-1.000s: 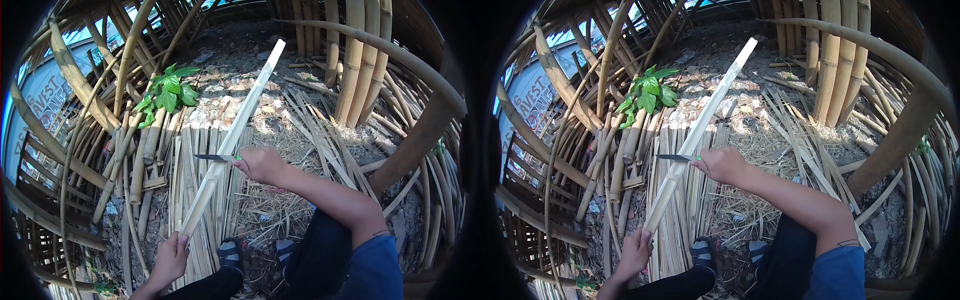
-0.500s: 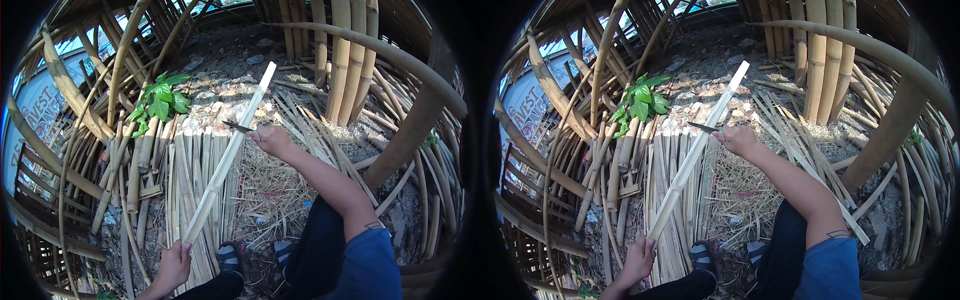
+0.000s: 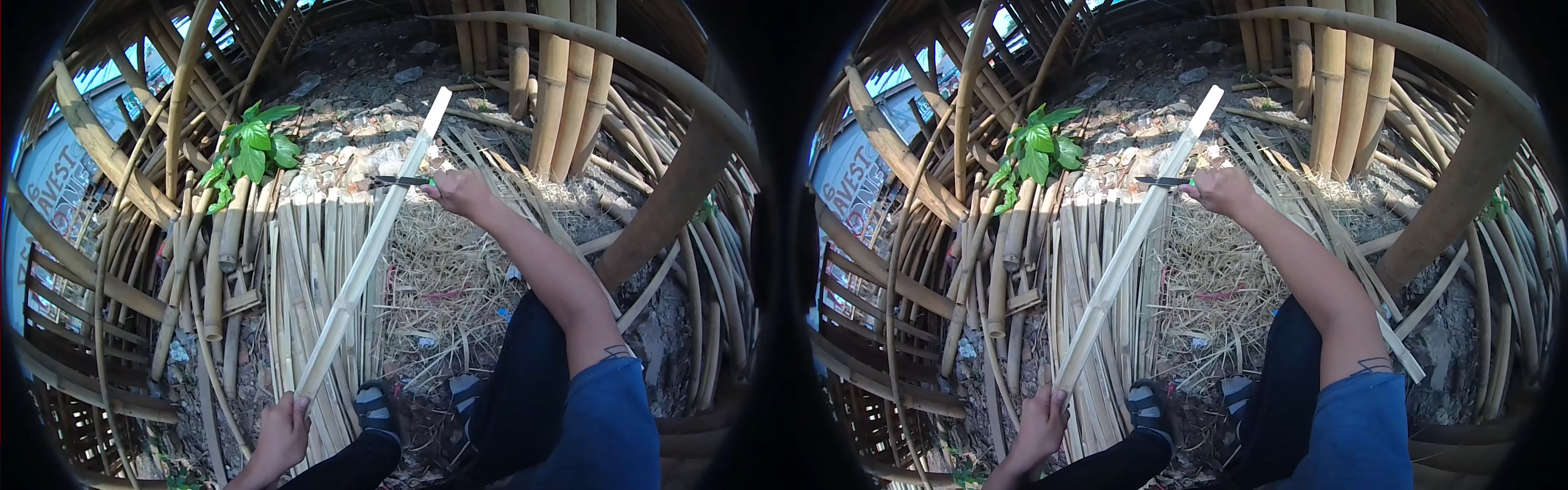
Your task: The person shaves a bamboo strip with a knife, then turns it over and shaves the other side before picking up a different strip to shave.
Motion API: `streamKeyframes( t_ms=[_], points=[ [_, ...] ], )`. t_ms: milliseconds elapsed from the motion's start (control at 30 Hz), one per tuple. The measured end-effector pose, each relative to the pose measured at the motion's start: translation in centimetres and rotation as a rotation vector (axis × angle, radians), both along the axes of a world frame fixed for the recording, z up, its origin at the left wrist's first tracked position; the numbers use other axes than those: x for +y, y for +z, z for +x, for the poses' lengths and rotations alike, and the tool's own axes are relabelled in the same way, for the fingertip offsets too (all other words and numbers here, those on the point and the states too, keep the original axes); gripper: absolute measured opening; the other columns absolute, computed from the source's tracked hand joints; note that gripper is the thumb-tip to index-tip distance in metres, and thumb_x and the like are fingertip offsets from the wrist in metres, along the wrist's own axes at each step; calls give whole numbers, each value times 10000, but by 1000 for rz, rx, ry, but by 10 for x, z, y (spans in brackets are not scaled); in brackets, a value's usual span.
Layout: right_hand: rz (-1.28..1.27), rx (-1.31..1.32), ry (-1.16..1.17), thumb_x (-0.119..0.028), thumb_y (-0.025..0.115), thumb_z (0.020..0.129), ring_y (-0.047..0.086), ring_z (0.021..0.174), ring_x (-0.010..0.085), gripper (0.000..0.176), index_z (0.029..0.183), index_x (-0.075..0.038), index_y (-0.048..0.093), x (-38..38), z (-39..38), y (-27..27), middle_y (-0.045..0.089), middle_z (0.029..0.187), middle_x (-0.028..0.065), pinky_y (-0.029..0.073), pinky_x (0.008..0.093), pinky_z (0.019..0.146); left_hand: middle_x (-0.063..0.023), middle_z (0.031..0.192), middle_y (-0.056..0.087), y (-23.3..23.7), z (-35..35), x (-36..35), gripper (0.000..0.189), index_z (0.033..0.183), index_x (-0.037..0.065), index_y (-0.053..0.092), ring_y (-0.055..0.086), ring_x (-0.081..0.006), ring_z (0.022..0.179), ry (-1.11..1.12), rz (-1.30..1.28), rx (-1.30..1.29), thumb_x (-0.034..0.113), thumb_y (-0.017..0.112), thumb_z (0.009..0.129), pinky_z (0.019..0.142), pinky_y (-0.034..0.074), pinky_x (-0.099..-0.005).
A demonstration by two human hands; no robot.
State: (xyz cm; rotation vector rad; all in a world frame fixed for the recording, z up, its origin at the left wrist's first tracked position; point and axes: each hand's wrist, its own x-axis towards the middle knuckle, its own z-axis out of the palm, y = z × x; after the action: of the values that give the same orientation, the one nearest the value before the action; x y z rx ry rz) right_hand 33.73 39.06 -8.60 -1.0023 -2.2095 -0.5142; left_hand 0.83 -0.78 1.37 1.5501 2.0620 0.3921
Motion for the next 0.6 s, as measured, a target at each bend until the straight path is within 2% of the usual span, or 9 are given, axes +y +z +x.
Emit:
streamKeyframes(
  t_ms=[67,100,133,167,267,300,333,433,600],
  points=[
    [-177,254,-354,-499,405,1036,656,550,340,587,745,-39,626,21,23,3,651,636,164,523,457,505,-196,524,544,-6,-7,-11,354,775,-39,507,598,-375,475,-10,-3,38,195,492,1040,468,442,-424],
    [-292,90,-392,-493,342,1053,683,678,382,623,813,-23,673,17,41,12,678,720,205,549,485,619,-158,512,531,-12,-17,-19,360,780,-42,512,588,-291,454,-66,6,52,203,493,1043,449,431,-391],
    [-283,95,-394,-493,342,1053,683,678,382,623,813,-23,673,15,38,14,678,720,205,549,485,619,-121,501,519,-19,-23,-20,365,786,-45,517,578,-207,434,-119,23,54,210,493,1046,430,420,-359],
    [-344,106,-404,-493,326,1056,685,721,390,632,827,-21,679,6,41,13,681,738,217,549,490,662,-87,495,502,-10,-10,-17,366,791,-46,513,553,-166,430,1,-44,-52,213,494,1049,430,415,-338],
    [-478,130,-424,-496,290,1059,680,779,418,657,849,-13,684,-14,37,24,675,755,248,541,509,726,-47,499,480,-20,-20,-10,370,800,-35,523,500,-109,426,23,-116,-101,225,480,1059,420,396,-303],
    [-498,205,-377,-498,284,1058,678,786,423,662,850,-14,684,-17,27,25,671,752,257,536,512,738,-158,504,532,-17,-17,-7,391,768,-41,529,584,-262,441,94,-130,-128,236,500,1043,465,442,-391],
    [-515,281,-324,-501,278,1057,675,792,427,666,851,-15,685,-22,13,30,666,749,266,531,516,749,-158,504,532,-14,-18,-3,391,768,-41,529,584,-262,441,110,-123,-131,236,500,1043,465,442,-391],
    [-585,277,1,-487,331,1052,658,685,437,602,837,-29,658,-57,-38,41,644,680,244,525,530,655,-22,522,486,-5,-17,6,400,810,-9,533,475,-92,442,233,-88,-404,289,470,1069,425,382,-292],
    [-268,290,455,-439,497,1016,615,494,360,497,701,-57,533,-133,-103,46,581,546,151,504,470,479,14,571,468,16,-7,12,388,864,4,529,428,-66,457,277,-96,-525,316,444,1078,426,353,-260]
  ],
)
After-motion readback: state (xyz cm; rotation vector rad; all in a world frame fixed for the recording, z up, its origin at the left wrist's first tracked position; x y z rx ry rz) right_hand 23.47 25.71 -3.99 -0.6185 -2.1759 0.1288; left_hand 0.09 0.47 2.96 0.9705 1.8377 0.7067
